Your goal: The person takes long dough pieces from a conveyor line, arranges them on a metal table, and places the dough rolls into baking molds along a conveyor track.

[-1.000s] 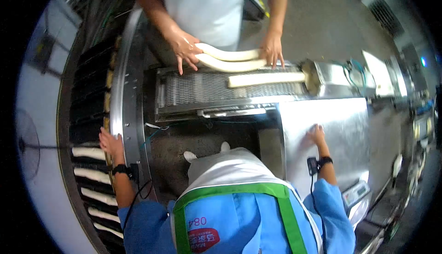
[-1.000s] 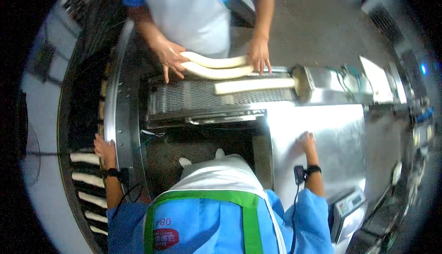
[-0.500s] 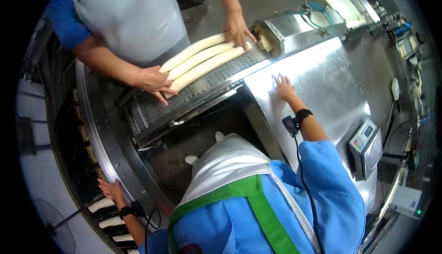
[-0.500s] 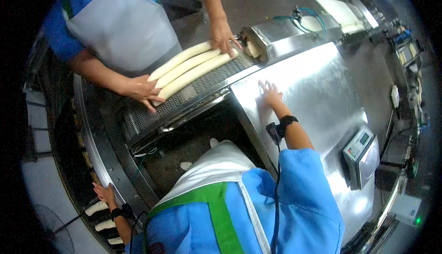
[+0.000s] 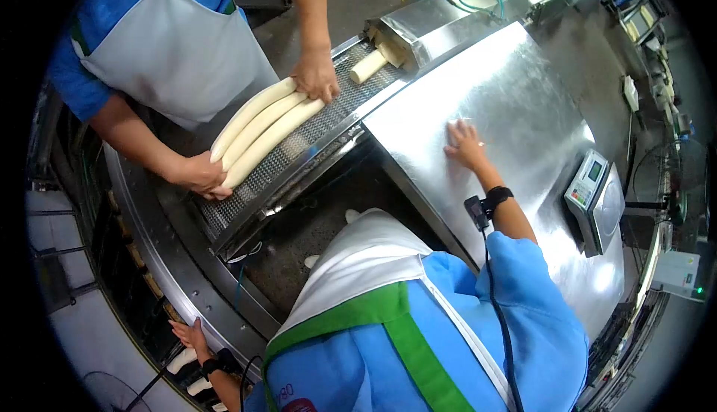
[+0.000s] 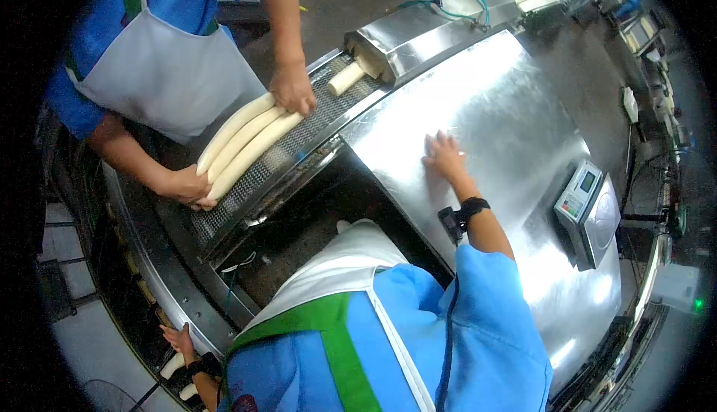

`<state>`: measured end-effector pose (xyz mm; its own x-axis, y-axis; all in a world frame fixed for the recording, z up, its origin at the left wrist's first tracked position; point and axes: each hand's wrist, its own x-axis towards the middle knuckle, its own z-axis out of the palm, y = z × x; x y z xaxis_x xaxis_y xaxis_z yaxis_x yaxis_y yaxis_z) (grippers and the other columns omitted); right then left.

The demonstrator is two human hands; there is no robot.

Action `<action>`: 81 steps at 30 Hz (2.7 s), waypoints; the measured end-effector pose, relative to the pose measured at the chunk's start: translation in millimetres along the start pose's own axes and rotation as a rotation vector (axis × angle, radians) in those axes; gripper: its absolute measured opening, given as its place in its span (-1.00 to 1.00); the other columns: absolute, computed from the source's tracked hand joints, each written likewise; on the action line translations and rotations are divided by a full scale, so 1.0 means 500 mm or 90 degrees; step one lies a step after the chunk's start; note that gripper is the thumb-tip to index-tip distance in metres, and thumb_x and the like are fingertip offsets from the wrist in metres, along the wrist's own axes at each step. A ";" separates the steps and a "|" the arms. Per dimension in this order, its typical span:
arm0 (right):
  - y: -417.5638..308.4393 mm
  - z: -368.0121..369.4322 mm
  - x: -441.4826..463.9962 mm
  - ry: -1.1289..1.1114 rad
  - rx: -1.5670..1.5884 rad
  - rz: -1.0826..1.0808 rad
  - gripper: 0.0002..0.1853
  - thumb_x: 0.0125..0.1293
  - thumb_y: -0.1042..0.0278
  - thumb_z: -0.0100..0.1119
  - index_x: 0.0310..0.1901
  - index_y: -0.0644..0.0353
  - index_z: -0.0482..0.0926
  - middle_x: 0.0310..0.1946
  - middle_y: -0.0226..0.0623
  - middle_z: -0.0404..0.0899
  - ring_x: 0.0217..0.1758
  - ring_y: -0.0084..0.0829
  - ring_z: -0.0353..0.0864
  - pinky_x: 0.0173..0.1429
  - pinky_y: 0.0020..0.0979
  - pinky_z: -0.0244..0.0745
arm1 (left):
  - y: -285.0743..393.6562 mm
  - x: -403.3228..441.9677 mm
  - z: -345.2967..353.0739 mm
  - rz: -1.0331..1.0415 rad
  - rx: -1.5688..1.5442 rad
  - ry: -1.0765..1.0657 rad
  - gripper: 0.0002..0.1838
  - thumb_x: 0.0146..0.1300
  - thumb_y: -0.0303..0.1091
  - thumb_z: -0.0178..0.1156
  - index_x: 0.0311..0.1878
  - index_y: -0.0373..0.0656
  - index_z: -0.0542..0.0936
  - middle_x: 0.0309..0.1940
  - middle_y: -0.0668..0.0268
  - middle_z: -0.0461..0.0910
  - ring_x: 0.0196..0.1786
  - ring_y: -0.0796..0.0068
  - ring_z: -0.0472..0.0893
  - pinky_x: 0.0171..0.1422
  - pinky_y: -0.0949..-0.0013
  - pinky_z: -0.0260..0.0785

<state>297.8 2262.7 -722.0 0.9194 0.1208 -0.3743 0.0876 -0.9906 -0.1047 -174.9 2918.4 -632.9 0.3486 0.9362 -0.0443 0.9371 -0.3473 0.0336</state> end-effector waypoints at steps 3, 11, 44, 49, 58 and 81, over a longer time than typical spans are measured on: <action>-0.086 -0.002 0.001 -0.037 -0.014 -0.112 -0.29 0.00 0.00 0.10 0.21 -0.27 0.03 0.28 -0.35 -0.13 0.31 -0.13 -0.15 0.16 0.14 -0.03 | -0.024 0.013 0.016 0.018 0.004 0.001 0.02 -0.07 -0.19 0.19 0.28 -0.06 -0.35 0.28 0.06 -0.22 0.32 0.12 -0.29 0.26 0.05 -0.43; -0.107 -0.056 0.104 -0.010 0.005 -0.056 -0.25 -0.03 -0.20 0.03 0.22 -0.32 -0.01 0.28 -0.30 -0.15 0.30 -0.04 -0.16 0.12 0.24 -0.06 | -0.041 0.035 0.033 0.002 0.008 -0.023 0.02 -0.08 -0.17 0.20 0.28 -0.03 -0.34 0.29 0.11 -0.23 0.32 0.14 -0.30 0.28 0.10 -0.43; -0.597 -0.056 0.095 0.136 -0.009 -0.672 -0.39 -0.05 0.35 0.16 0.10 0.03 0.19 0.14 -0.25 0.12 0.24 -0.22 0.02 0.17 -0.04 0.04 | 0.027 -0.011 0.003 -0.016 0.115 -0.103 0.10 -0.16 -0.08 0.22 0.25 -0.24 -0.34 0.25 -0.06 -0.20 0.31 0.03 -0.25 0.32 0.18 -0.43; -0.725 -0.007 0.138 0.137 -0.139 -0.641 -0.45 -0.13 0.36 0.18 -0.01 0.04 0.26 -0.10 -0.30 0.33 0.05 -0.27 0.27 0.06 -0.06 0.12 | 0.045 -0.054 0.004 -0.110 -0.003 -0.068 0.11 -0.17 -0.17 0.24 0.26 -0.18 -0.38 0.27 0.01 -0.24 0.33 0.14 -0.33 0.31 0.12 -0.48; -0.727 -0.126 0.115 0.040 0.377 -0.568 -0.58 -0.09 0.32 0.22 -0.15 0.17 0.34 -0.22 -0.25 0.43 -0.13 -0.29 0.44 -0.05 -0.27 0.29 | 0.009 -0.101 0.019 -0.082 0.045 -0.070 0.04 -0.13 -0.26 0.22 0.25 -0.26 -0.32 0.26 0.02 -0.18 0.32 0.11 -0.24 0.33 0.17 -0.42; 0.207 0.065 -0.093 0.582 0.202 0.321 -0.35 -0.13 0.19 0.24 0.04 0.24 0.29 -0.02 -0.20 0.33 0.02 -0.21 0.29 0.08 -0.24 0.18 | 0.085 0.021 0.153 0.037 0.276 0.055 -0.32 0.07 -0.11 0.02 0.22 -0.17 0.06 0.21 0.14 0.05 0.28 0.19 -0.03 0.27 0.16 -0.17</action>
<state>251.7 2156.5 -745.6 0.7709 -0.5176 0.3712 -0.3617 -0.8354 -0.4138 -130.2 2909.6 -708.2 0.4158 0.9090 0.0294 0.8425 -0.3729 -0.3887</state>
